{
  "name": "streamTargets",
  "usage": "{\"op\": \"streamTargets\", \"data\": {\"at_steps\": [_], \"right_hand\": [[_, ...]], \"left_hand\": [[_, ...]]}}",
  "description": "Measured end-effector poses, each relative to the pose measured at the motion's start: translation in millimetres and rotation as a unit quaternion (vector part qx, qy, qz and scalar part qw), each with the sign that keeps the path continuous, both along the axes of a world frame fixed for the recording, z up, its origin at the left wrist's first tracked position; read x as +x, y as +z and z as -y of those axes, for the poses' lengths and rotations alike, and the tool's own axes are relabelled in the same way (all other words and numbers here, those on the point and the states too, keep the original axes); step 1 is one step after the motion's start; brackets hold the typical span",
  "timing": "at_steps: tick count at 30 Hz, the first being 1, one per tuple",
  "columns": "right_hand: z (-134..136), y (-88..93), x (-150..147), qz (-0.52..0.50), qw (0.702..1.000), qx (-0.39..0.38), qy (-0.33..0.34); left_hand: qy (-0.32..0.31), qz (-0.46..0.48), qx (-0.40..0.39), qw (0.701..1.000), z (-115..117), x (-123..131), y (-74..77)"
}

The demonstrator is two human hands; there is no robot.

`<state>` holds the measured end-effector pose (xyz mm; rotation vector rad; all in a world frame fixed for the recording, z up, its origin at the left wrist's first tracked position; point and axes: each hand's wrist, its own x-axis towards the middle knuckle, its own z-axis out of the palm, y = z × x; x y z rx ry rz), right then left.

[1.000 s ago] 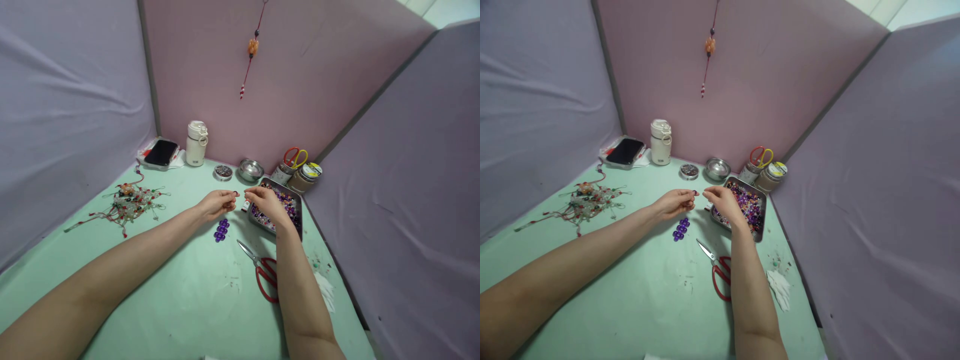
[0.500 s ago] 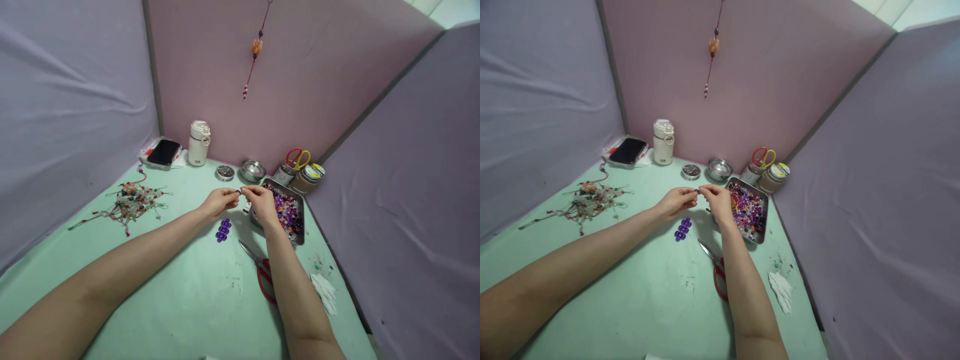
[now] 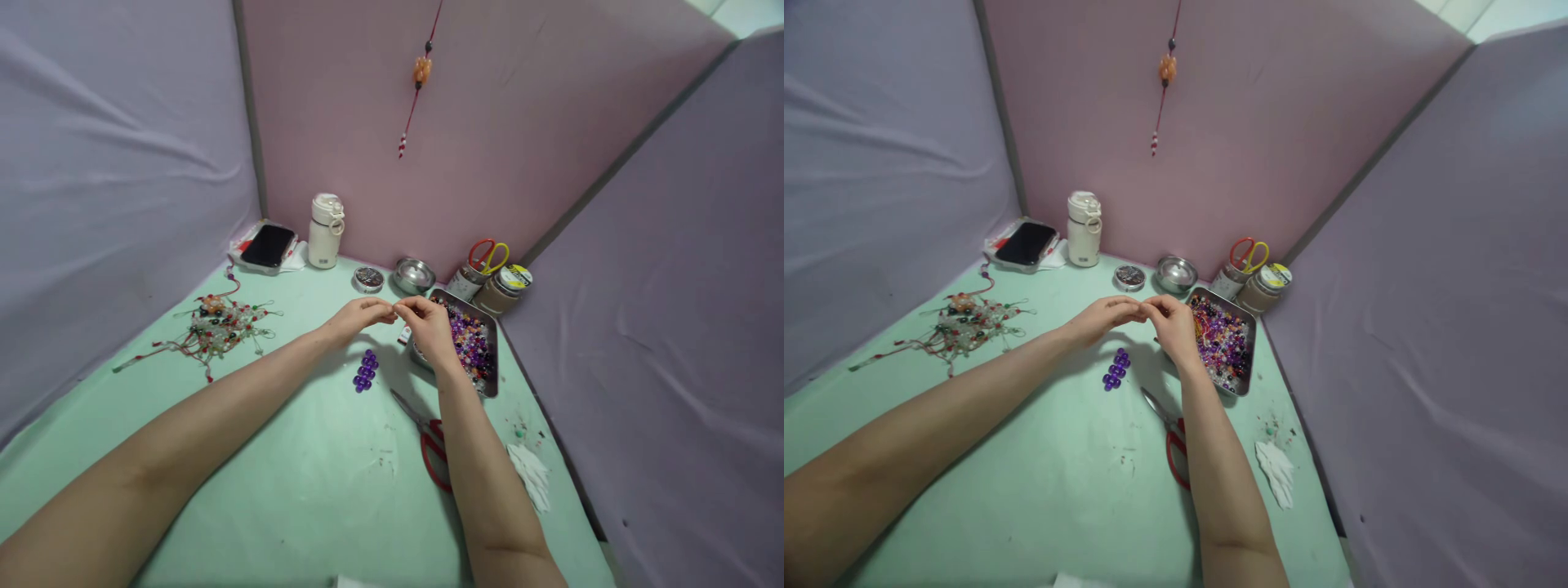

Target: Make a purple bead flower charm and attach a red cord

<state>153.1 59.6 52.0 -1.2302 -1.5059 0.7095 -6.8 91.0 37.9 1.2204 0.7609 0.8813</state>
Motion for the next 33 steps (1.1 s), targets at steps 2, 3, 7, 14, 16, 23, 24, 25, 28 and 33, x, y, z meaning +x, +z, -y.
{"op": "streamTargets", "data": {"at_steps": [2, 3, 7, 14, 16, 23, 24, 25, 28, 33], "right_hand": [[1, 1.4, 1, 0.007, 1.000, 0.002, -0.005], [1, 1.9, 1, 0.008, 1.000, 0.000, -0.009], [1, 1.9, 4, -0.001, 1.000, -0.008, -0.021], [-2, -1.5, 5, -0.008, 1.000, -0.012, -0.012], [-2, -1.7, 5, -0.013, 1.000, -0.013, -0.011], [-2, 0.3, 5, -0.001, 1.000, -0.016, -0.017], [-2, 0.3, 5, 0.000, 1.000, -0.017, -0.016], [-1, 0.2, 5, 0.001, 1.000, -0.019, -0.015], [-2, -0.9, 6, 0.001, 1.000, -0.018, -0.011], [-3, -1.5, 7, 0.009, 1.000, -0.018, -0.017]], "left_hand": [[-0.010, 0.018, 0.004, 1.000, 1, 0, 1.0], [-0.015, 0.022, 0.006, 1.000, 2, 0, 1.2], [-0.021, 0.009, -0.005, 1.000, 5, 0, 0.3], [0.024, -0.016, -0.028, 0.999, 8, 6, -4.9], [0.036, -0.009, -0.038, 0.999, 9, 8, -4.7], [0.048, 0.012, -0.063, 0.997, 11, 8, -1.1], [0.049, 0.012, -0.065, 0.997, 11, 8, -0.6], [0.049, 0.011, -0.067, 0.996, 11, 8, -0.2], [0.049, 0.013, -0.069, 0.996, 12, 8, 1.2], [0.047, 0.021, -0.077, 0.996, 14, 8, 2.9]]}}
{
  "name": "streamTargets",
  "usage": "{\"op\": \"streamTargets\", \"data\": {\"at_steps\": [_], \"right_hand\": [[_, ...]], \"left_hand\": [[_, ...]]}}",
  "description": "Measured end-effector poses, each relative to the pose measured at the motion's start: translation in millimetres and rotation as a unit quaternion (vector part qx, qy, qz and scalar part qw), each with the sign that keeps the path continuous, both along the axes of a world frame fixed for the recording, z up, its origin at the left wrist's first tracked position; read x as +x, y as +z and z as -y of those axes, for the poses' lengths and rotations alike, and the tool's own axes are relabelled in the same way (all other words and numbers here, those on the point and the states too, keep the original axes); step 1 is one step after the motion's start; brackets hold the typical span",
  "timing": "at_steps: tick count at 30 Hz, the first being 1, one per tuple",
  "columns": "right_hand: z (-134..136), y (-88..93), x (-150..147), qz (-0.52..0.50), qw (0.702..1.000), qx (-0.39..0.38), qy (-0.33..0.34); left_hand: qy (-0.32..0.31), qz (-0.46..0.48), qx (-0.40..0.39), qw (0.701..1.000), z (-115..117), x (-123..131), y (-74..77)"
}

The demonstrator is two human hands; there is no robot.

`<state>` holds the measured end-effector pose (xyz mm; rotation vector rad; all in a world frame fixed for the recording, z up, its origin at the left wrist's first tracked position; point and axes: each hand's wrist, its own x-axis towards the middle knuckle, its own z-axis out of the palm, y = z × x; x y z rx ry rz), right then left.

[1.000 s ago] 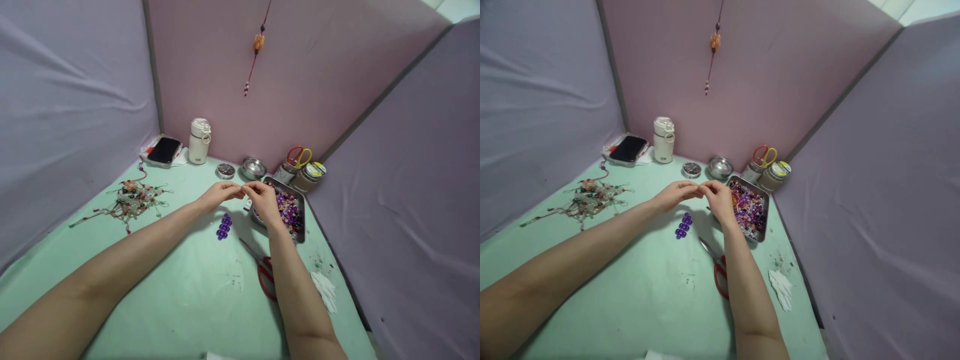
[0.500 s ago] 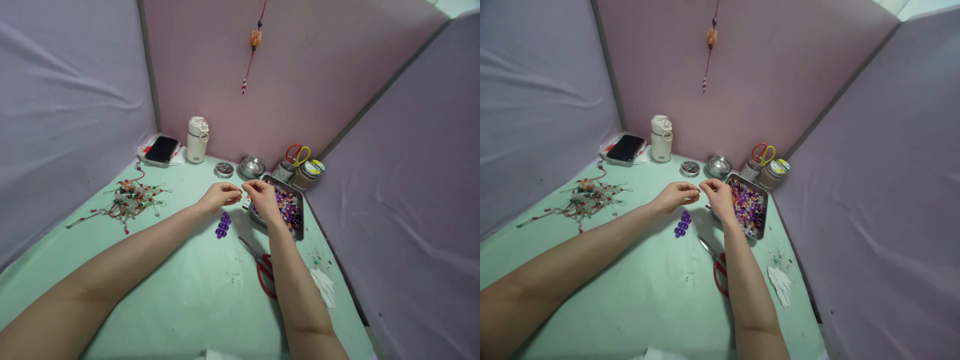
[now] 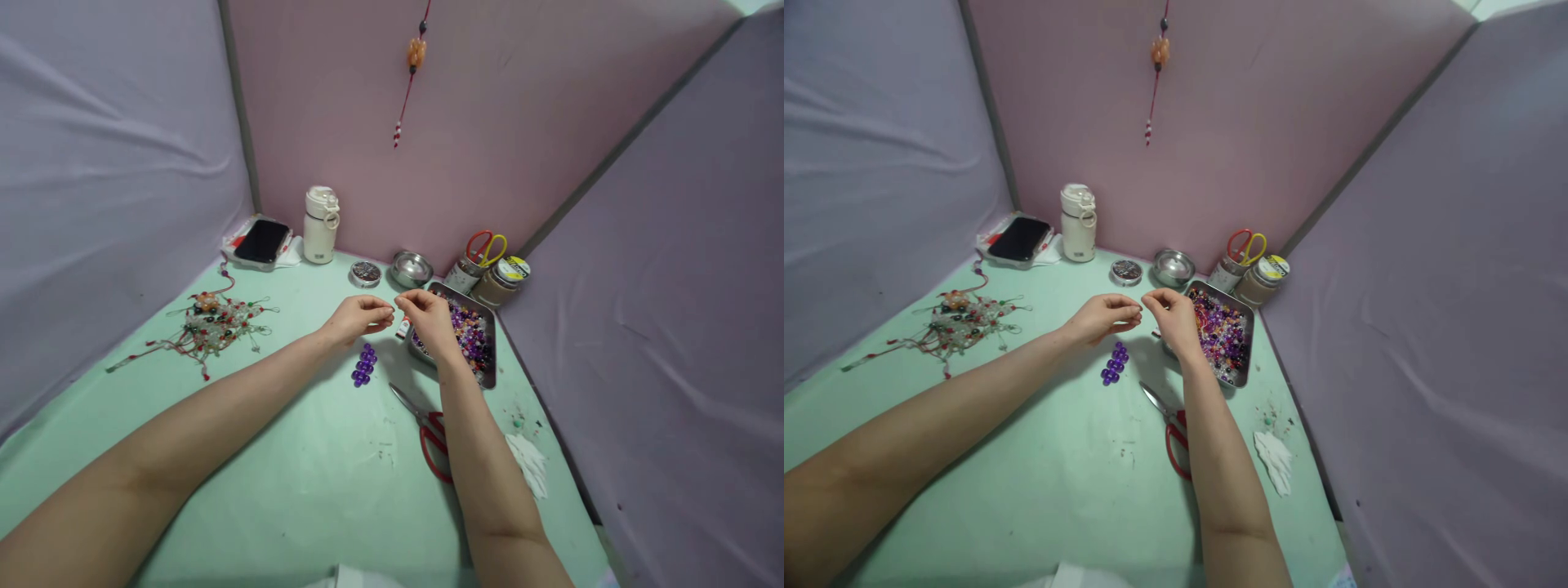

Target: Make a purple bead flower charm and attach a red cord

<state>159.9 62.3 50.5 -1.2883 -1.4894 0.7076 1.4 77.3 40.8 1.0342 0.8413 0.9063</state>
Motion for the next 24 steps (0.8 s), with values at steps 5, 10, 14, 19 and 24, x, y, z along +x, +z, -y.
{"op": "streamTargets", "data": {"at_steps": [5, 10, 14, 19, 24], "right_hand": [[0, 1.5, 2, -0.013, 1.000, -0.021, 0.001], [-2, 3.0, 4, -0.010, 0.999, -0.035, 0.027], [-5, 8.9, 32, 0.025, 1.000, -0.017, -0.006], [3, 11.1, 111, 0.280, 0.917, -0.071, -0.274], [14, -8.8, 155, 0.342, 0.839, -0.167, -0.389]], "left_hand": [[0.014, 0.012, -0.024, 1.000, 0, -1, -0.7], [0.009, 0.003, -0.027, 1.000, 0, 0, -0.7], [0.014, -0.016, -0.022, 1.000, -2, 1, -2.4], [0.024, -0.014, -0.021, 0.999, -5, 1, -6.3], [0.020, -0.016, -0.024, 0.999, -4, 1, -7.7]]}}
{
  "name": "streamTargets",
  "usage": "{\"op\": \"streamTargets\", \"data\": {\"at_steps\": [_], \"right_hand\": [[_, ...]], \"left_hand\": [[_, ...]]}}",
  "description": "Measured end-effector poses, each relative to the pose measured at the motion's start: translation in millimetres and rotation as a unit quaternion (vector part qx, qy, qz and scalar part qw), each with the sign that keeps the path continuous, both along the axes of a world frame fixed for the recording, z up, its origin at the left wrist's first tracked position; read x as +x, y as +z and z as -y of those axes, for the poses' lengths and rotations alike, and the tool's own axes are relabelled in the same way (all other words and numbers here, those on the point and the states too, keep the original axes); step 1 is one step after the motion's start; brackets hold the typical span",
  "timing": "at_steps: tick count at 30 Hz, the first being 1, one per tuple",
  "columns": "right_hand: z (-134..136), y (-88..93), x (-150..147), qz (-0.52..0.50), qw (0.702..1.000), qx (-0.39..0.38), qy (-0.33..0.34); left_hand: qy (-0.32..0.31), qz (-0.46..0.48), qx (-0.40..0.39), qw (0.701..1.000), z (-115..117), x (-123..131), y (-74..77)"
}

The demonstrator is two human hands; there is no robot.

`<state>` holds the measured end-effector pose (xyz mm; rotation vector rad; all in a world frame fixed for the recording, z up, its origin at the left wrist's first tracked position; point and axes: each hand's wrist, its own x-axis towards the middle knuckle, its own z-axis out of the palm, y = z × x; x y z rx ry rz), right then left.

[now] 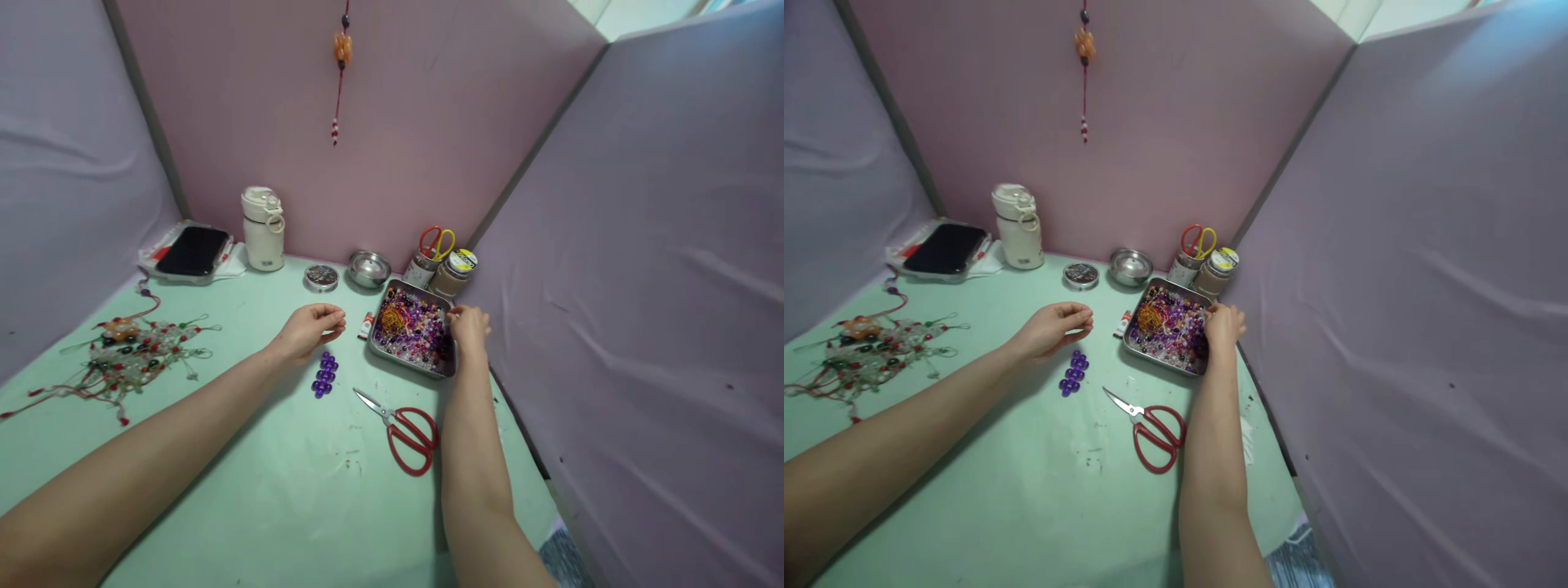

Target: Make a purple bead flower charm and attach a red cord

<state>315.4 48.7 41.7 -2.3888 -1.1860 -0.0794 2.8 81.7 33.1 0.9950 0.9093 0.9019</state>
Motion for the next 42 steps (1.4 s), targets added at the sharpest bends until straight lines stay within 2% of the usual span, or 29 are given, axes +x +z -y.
{"op": "streamTargets", "data": {"at_steps": [5, 10, 15, 19, 23, 24, 25, 27, 29, 31, 35, 42], "right_hand": [[-6, -20.1, 1, 0.016, 0.997, -0.055, -0.047], [-11, -27.6, 2, 0.023, 0.996, -0.075, -0.051], [-10, -31.4, 2, 0.013, 0.997, -0.063, -0.039], [-10, -19.0, -3, 0.004, 1.000, -0.003, -0.011], [-13, 7.5, -26, -0.034, 0.993, 0.067, 0.086], [-14, 13.7, -36, -0.055, 0.987, 0.090, 0.123], [-15, 19.0, -48, -0.121, 0.964, 0.144, 0.188], [-14, 25.2, -74, -0.247, 0.900, 0.198, 0.299], [-14, 25.6, -98, -0.347, 0.846, 0.186, 0.360], [-14, 21.6, -116, -0.417, 0.810, 0.157, 0.381], [-16, 12.4, -130, -0.487, 0.776, 0.144, 0.374], [-17, 10.9, -131, -0.528, 0.754, 0.147, 0.363]], "left_hand": [[-0.005, -0.003, -0.001, 1.000, 0, 0, 0.2], [-0.008, -0.009, -0.006, 1.000, 1, -1, 1.0], [-0.007, -0.009, -0.009, 1.000, 1, -1, 0.4], [-0.001, 0.000, -0.016, 1.000, 2, 0, 2.3], [-0.001, -0.002, -0.017, 1.000, 4, 0, 3.9], [-0.002, -0.002, -0.015, 1.000, 4, 0, 3.9], [-0.003, -0.001, -0.015, 1.000, 3, 0, 3.8], [0.001, 0.003, -0.015, 1.000, 3, 0, 3.8], [0.007, 0.008, -0.017, 1.000, 4, 0, 4.7], [0.012, 0.011, -0.019, 1.000, 5, 0, 6.3], [0.019, 0.022, -0.013, 1.000, 6, 0, 9.0], [0.028, 0.033, -0.015, 0.999, 9, 0, 11.1]]}}
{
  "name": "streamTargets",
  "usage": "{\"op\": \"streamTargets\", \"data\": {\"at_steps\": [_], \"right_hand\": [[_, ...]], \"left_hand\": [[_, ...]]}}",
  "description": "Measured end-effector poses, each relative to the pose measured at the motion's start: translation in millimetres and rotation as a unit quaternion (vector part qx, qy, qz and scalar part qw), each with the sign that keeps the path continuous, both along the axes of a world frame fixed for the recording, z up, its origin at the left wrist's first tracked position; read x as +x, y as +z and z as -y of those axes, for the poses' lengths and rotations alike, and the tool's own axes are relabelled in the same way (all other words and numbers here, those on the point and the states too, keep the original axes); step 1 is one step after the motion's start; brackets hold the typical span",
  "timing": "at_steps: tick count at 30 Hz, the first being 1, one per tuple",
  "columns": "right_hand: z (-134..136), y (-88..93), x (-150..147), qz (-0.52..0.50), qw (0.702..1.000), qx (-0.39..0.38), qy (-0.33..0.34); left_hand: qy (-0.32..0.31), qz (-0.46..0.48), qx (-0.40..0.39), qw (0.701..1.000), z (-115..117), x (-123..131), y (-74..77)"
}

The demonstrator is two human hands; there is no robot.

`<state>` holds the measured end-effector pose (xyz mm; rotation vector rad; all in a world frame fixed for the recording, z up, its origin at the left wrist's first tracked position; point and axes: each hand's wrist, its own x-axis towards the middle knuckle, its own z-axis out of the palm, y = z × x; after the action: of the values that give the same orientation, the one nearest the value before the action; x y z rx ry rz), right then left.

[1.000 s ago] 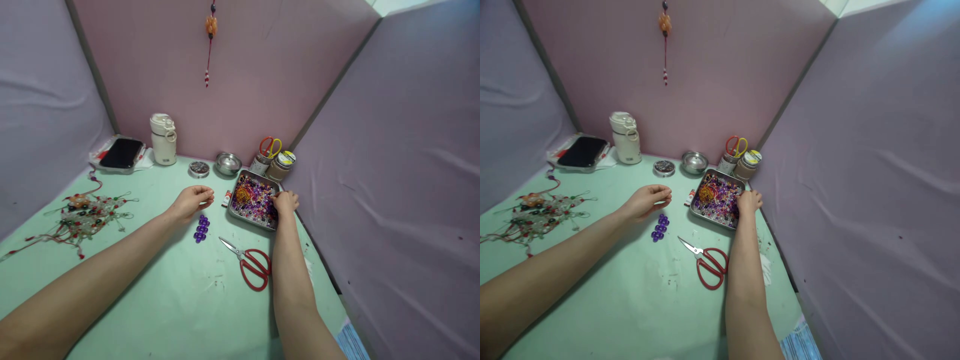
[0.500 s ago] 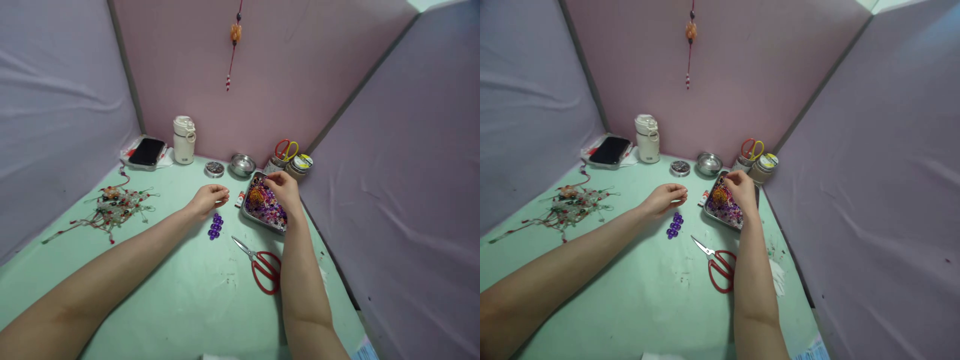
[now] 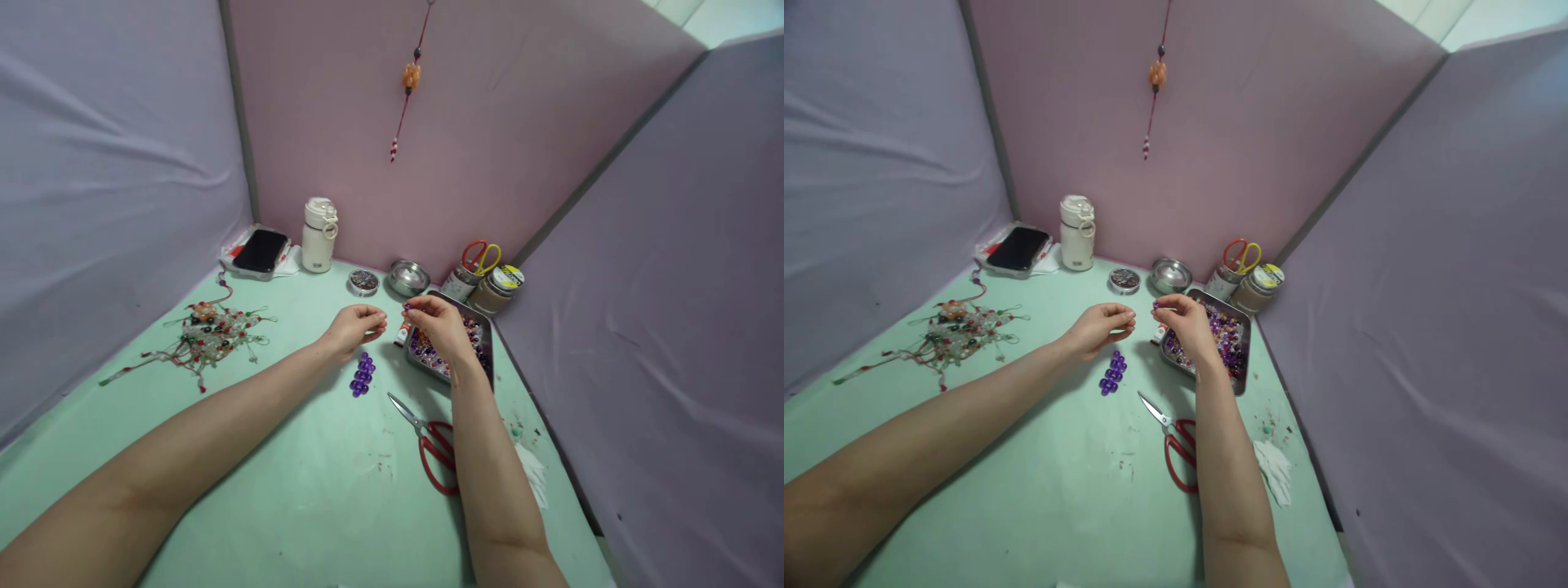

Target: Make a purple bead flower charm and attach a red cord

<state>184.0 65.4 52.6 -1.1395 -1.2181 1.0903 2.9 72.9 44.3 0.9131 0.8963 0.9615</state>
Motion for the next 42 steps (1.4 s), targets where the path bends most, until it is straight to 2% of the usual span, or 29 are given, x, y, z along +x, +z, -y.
{"op": "streamTargets", "data": {"at_steps": [6, 12, 24, 36, 42], "right_hand": [[1.0, 1.8, -0.5, 0.010, 1.000, 0.000, -0.007], [1.6, 3.9, 0.5, 0.071, 0.997, 0.008, -0.026], [2.3, 4.4, -1.9, 0.099, 0.994, 0.036, -0.028], [1.4, 4.6, -2.5, 0.125, 0.991, 0.047, -0.029], [2.3, 6.0, -3.9, 0.171, 0.983, 0.064, -0.020]], "left_hand": [[-0.003, -0.003, 0.005, 1.000, 1.5, 0.3, 1.1], [0.001, 0.002, 0.002, 1.000, 0.8, 0.7, -1.2], [-0.001, -0.001, -0.005, 1.000, 1.6, 1.1, 1.6], [-0.003, -0.004, 0.002, 1.000, 0.9, 1.3, -1.8], [-0.002, -0.010, 0.005, 1.000, 0.5, 1.2, -1.9]]}}
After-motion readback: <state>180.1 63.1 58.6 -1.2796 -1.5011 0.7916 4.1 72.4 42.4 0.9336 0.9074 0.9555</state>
